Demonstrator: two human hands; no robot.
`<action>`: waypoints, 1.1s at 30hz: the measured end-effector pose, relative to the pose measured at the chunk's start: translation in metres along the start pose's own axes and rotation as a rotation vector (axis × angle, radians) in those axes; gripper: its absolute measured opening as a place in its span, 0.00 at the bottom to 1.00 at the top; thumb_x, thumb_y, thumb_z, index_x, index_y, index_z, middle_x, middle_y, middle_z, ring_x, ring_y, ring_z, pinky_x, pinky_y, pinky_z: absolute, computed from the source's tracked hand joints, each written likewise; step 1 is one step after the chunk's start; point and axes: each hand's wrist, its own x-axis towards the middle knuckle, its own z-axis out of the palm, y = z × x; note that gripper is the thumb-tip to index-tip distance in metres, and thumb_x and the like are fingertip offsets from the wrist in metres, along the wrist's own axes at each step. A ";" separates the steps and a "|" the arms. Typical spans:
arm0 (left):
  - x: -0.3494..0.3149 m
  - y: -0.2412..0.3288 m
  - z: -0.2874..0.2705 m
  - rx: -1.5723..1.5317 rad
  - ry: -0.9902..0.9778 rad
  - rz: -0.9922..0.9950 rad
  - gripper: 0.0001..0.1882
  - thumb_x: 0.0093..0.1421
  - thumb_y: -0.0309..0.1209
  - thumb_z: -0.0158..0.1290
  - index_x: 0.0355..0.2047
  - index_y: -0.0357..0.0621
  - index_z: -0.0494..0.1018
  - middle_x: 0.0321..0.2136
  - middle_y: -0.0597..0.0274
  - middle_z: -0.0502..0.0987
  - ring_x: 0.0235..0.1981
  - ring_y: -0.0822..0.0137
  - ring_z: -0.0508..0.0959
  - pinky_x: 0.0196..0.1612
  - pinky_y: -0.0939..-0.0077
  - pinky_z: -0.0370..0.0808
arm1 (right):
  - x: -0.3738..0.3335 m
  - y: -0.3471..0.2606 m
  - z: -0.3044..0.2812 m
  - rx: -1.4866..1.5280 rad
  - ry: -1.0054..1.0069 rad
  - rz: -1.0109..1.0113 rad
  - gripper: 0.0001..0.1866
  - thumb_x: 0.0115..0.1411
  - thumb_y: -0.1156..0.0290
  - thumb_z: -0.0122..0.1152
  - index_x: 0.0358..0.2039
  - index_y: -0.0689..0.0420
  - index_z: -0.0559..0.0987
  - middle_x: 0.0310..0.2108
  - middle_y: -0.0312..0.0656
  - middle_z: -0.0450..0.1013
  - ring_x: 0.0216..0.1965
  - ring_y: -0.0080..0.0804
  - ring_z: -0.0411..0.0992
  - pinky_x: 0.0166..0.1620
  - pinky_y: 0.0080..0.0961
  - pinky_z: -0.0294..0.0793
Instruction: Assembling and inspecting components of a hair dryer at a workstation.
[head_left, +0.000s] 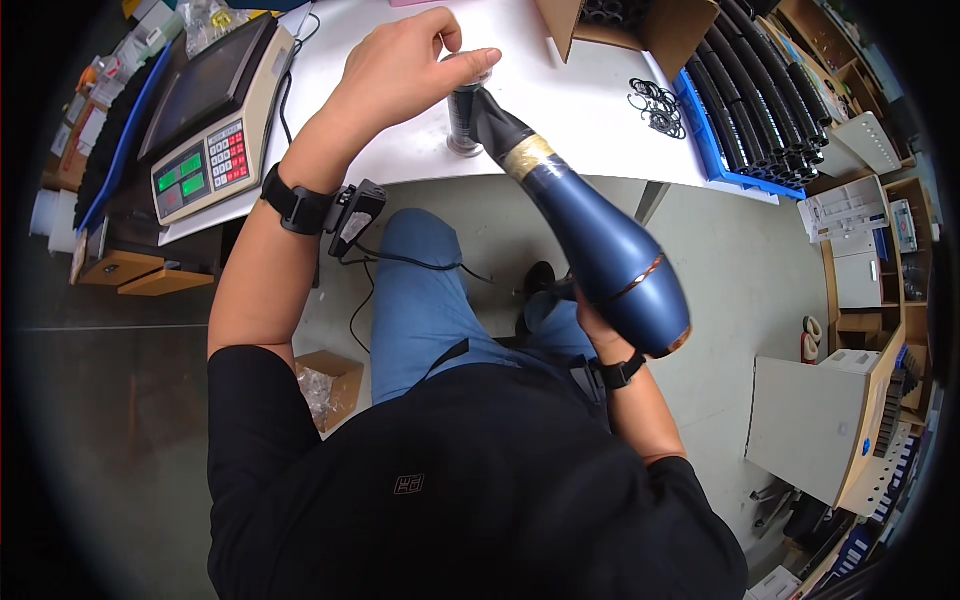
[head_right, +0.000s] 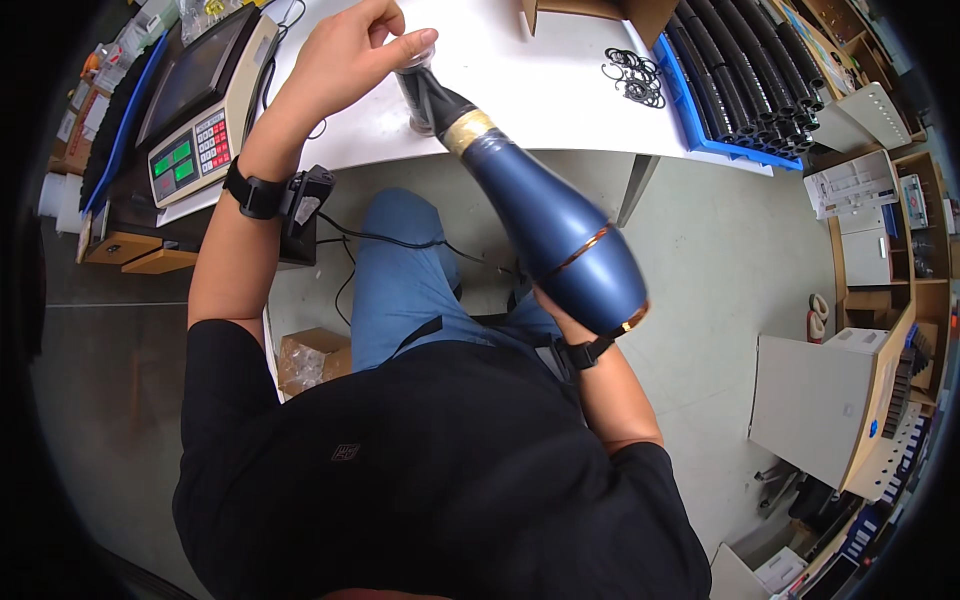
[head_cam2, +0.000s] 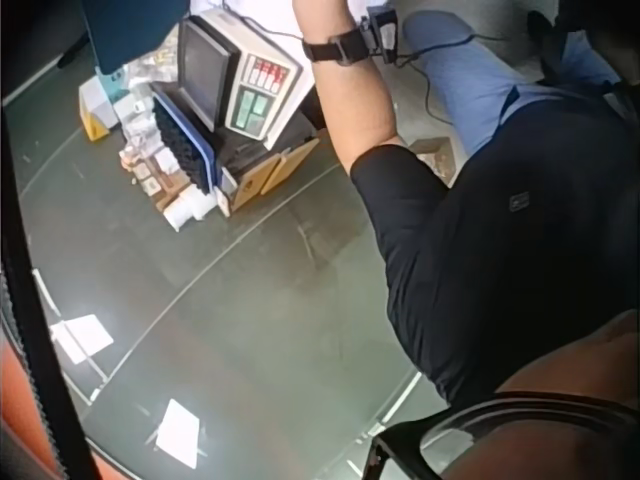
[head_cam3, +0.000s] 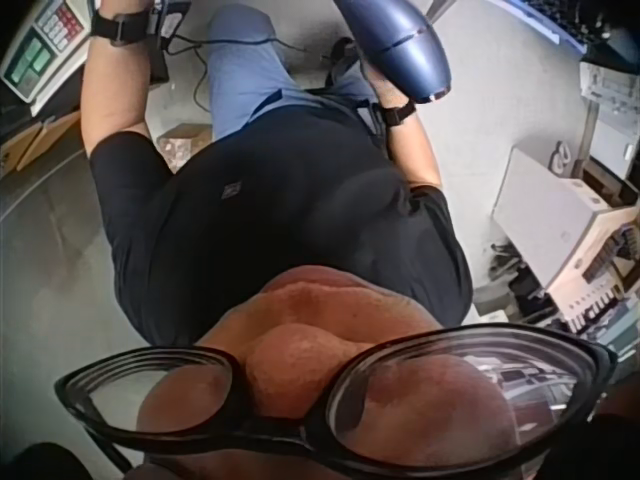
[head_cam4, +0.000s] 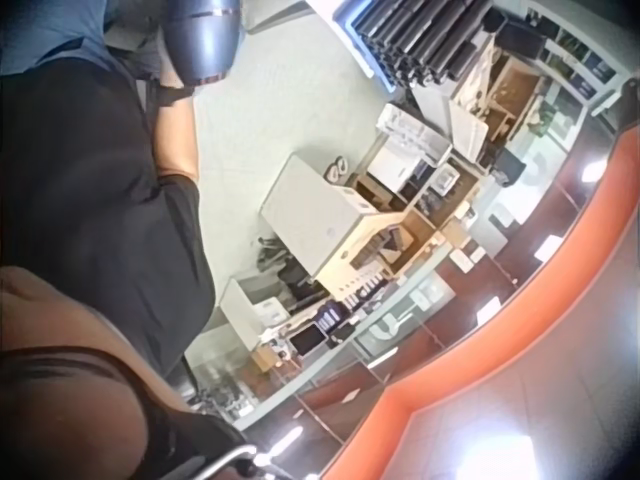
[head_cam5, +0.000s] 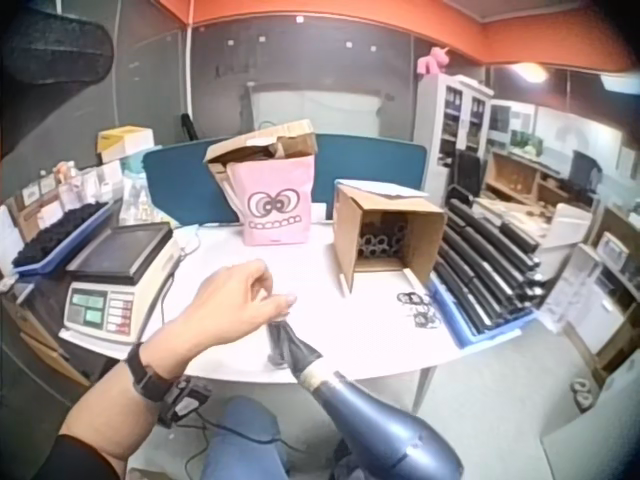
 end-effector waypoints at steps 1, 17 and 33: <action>-0.001 -0.002 0.000 -0.012 0.028 0.036 0.29 0.56 0.60 0.63 0.28 0.42 0.79 0.20 0.58 0.77 0.25 0.58 0.79 0.30 0.61 0.72 | 0.003 -0.012 -0.006 0.063 0.054 0.028 0.19 0.67 0.71 0.58 0.57 0.63 0.73 0.48 0.47 0.76 0.48 0.37 0.75 0.54 0.36 0.75; -0.041 -0.075 0.022 0.104 -0.108 -0.139 0.28 0.57 0.47 0.66 0.51 0.39 0.82 0.41 0.50 0.80 0.42 0.53 0.79 0.49 0.63 0.76 | 0.042 -0.084 -0.038 1.132 0.039 0.514 0.21 0.69 0.52 0.51 0.29 0.57 0.73 0.20 0.38 0.67 0.20 0.31 0.73 0.48 0.37 0.79; -0.068 -0.015 0.093 -0.584 0.230 -0.214 0.29 0.57 0.31 0.68 0.56 0.35 0.70 0.45 0.44 0.81 0.48 0.50 0.82 0.53 0.59 0.76 | 0.038 -0.112 -0.028 1.076 0.116 0.516 0.21 0.69 0.50 0.51 0.28 0.55 0.71 0.20 0.39 0.67 0.21 0.31 0.72 0.47 0.35 0.78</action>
